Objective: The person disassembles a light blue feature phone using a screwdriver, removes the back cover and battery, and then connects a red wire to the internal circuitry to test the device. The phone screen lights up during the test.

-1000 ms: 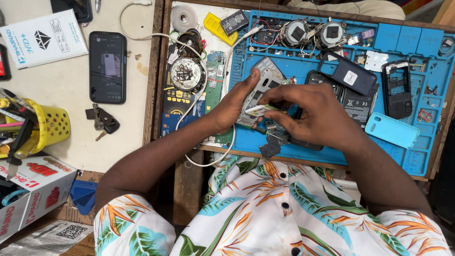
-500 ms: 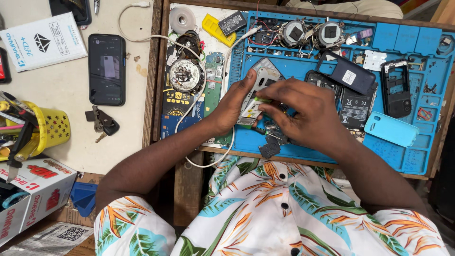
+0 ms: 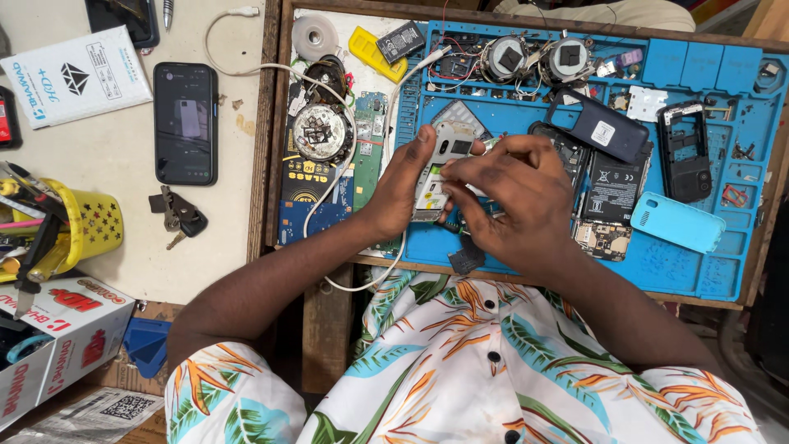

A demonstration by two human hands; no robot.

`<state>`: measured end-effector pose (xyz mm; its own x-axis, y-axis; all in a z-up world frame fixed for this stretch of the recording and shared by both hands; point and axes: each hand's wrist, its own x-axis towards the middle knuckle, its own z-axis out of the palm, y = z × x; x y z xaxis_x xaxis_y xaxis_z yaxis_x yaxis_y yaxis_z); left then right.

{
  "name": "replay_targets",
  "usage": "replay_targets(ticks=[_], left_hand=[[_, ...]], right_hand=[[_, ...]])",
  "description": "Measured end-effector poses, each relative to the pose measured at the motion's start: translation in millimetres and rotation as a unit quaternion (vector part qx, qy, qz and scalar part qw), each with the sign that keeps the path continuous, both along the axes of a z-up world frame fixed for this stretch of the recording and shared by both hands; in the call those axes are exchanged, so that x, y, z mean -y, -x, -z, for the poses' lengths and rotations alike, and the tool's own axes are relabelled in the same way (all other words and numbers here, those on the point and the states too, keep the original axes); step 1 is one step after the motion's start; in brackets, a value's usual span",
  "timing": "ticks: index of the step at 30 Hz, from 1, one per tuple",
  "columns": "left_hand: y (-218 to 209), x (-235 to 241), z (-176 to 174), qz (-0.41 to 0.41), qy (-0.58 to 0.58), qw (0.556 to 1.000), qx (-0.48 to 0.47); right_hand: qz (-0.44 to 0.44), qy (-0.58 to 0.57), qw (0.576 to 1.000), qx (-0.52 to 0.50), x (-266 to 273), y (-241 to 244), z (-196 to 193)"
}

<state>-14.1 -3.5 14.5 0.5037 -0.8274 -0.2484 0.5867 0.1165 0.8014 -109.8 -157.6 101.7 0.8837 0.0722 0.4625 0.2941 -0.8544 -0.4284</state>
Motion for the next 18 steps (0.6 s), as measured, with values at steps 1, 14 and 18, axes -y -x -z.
replay_targets(ticks=[1, 14, 18], left_hand=[[0, 0, -1, -0.004, -0.004, 1.000, 0.004], [5, 2, 3, -0.041, 0.002, 0.996, 0.073], [2, 0, 5, -0.062, 0.007, 0.995, 0.076]], right_hand=[[0.003, -0.011, 1.000, -0.005, 0, 0, 1], [-0.003, -0.006, 1.000, 0.018, -11, 15, 21], [-0.025, 0.009, 1.000, -0.001, -17, 16, 25]])
